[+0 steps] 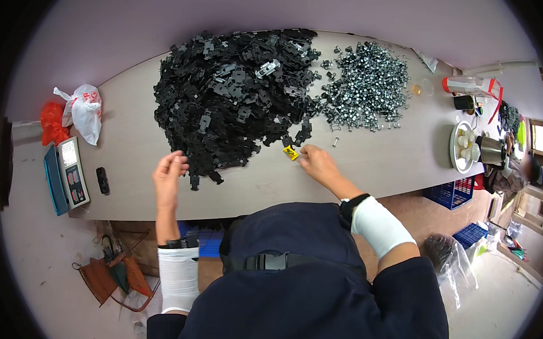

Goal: The recorder sorts small metal and plastic components from a table into plastic bags and then into a large sack using a plastic bowl.

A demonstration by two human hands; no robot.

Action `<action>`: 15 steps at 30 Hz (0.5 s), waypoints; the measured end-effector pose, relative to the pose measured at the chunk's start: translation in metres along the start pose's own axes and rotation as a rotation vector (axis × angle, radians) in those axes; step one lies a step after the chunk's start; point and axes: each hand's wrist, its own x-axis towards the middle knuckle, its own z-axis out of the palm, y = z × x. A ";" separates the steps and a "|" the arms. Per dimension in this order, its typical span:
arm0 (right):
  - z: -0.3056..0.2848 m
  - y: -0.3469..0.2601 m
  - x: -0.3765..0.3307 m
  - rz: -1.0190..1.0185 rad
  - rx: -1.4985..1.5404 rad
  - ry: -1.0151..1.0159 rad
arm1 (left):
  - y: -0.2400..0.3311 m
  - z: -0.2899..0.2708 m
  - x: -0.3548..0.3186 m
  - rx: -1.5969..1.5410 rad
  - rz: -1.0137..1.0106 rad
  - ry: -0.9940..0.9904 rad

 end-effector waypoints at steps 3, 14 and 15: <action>-0.002 -0.011 0.015 0.064 -0.155 -0.065 | 0.006 0.029 -0.008 0.051 -0.057 -0.037; -0.021 0.047 -0.009 0.056 0.193 -0.014 | -0.028 -0.001 0.002 0.177 -0.074 0.108; -0.035 0.055 -0.020 0.072 0.284 0.035 | -0.024 0.000 0.002 0.225 -0.101 0.086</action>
